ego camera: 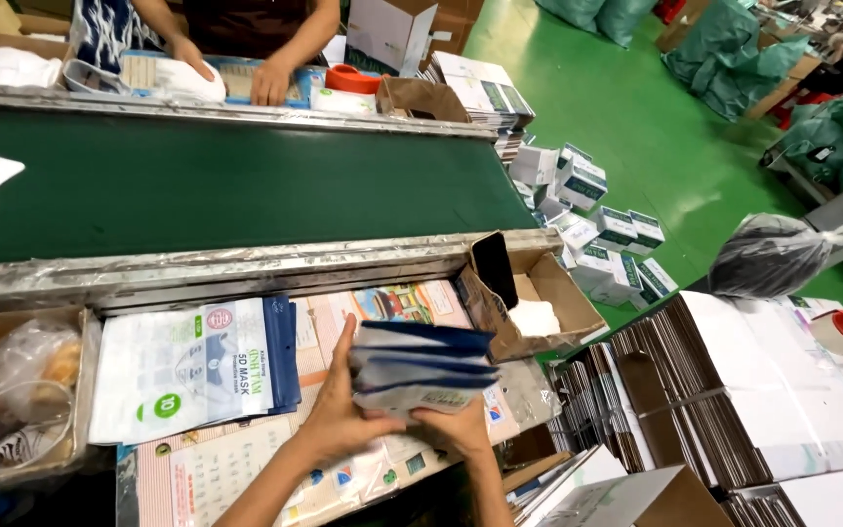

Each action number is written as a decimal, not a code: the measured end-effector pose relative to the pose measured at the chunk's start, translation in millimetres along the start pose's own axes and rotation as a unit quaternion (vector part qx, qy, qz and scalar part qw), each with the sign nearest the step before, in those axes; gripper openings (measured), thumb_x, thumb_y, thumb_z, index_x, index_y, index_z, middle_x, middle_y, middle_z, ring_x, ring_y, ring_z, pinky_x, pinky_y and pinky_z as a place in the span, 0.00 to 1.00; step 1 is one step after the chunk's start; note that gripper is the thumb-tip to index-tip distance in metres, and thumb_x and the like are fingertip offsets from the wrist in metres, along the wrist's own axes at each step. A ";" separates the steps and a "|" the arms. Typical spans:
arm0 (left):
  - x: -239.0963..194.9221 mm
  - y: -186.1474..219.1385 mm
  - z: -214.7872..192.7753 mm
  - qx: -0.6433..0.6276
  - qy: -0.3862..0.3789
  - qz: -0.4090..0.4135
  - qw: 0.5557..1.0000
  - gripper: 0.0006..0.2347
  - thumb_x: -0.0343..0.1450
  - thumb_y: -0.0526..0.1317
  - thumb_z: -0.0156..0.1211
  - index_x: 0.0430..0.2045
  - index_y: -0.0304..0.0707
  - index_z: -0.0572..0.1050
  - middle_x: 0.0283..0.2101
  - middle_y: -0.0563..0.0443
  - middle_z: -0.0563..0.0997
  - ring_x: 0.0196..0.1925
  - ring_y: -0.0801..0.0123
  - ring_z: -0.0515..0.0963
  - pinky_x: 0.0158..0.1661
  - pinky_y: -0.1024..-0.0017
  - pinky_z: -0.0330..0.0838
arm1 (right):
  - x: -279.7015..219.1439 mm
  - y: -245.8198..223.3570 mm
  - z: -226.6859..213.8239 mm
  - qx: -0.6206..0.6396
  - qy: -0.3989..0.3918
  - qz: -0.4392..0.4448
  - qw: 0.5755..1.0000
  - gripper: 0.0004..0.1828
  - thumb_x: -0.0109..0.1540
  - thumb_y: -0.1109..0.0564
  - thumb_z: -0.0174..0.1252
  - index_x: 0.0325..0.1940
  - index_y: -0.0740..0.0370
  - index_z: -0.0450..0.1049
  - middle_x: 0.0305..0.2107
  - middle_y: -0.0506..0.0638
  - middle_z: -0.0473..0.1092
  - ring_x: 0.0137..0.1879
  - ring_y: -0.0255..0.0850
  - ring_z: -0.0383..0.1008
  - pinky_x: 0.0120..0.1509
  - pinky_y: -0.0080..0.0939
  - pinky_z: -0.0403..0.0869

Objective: Sorting, bundling, and packaging medical-style masks into plastic sleeves and cardboard boxes.

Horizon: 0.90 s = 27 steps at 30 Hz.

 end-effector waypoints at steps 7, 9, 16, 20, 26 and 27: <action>-7.1 19.4 5.0 -0.054 -0.056 -0.051 0.996 0.66 0.50 0.45 0.86 0.72 0.47 0.28 0.69 0.28 0.59 0.71 0.42 0.62 0.67 0.49 0.57 | -13.8 -34.5 4.3 0.014 0.032 0.032 0.999 0.31 0.41 0.63 0.80 0.46 0.69 0.79 0.39 0.56 0.81 0.44 0.44 0.82 0.49 0.43 0.82; -6.7 25.3 10.4 -0.061 -0.056 -0.059 0.995 0.65 0.51 0.45 0.85 0.72 0.47 0.28 0.69 0.29 0.60 0.71 0.43 0.62 0.67 0.49 0.58 | -21.4 -57.9 1.0 -0.005 0.046 0.029 0.999 0.29 0.41 0.63 0.81 0.44 0.70 0.80 0.39 0.56 0.82 0.44 0.45 0.84 0.48 0.44 0.83; -3.3 80.3 43.2 -0.150 -0.085 0.093 0.981 0.61 0.55 0.39 0.80 0.74 0.38 0.30 0.69 0.29 0.59 0.71 0.42 0.62 0.70 0.51 0.51 | -190.0 -70.7 -194.6 -0.434 0.284 -0.044 0.854 0.37 0.43 0.43 0.80 0.52 0.56 0.75 0.41 0.49 0.78 0.44 0.43 0.79 0.52 0.44 0.78; -11.6 67.9 75.5 -0.117 -0.119 0.013 0.986 0.55 0.59 0.38 0.77 0.75 0.37 0.35 0.69 0.32 0.62 0.69 0.47 0.68 0.67 0.54 0.59 | -244.3 -342.1 -151.8 -0.476 0.454 -0.105 0.746 0.44 0.57 0.37 0.73 0.67 0.58 0.63 0.54 0.56 0.70 0.51 0.46 0.73 0.59 0.44 0.74; -17.2 30.2 94.9 0.002 -0.173 -0.125 0.977 0.47 0.61 0.40 0.73 0.73 0.39 0.43 0.61 0.34 0.71 0.63 0.50 0.73 0.61 0.57 0.68 | -270.6 -305.5 -217.6 -0.639 0.148 0.488 0.575 0.47 0.50 0.39 0.76 0.65 0.59 0.64 0.34 0.59 0.80 0.40 0.45 0.81 0.48 0.41 0.78; -13.8 31.1 91.8 0.007 -0.164 -0.128 0.978 0.47 0.61 0.40 0.73 0.73 0.39 0.43 0.61 0.34 0.71 0.63 0.50 0.73 0.61 0.57 0.68 | -274.8 -283.6 -245.3 -0.642 0.141 0.482 0.580 0.47 0.50 0.39 0.76 0.65 0.59 0.64 0.34 0.59 0.80 0.40 0.45 0.81 0.48 0.41 0.78</action>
Point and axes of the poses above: each hand's wrist, its own x-axis towards the middle knuckle, its own z-axis out of the palm, y = z × x, the point moved 7 cm from there along x, towards the middle knuckle
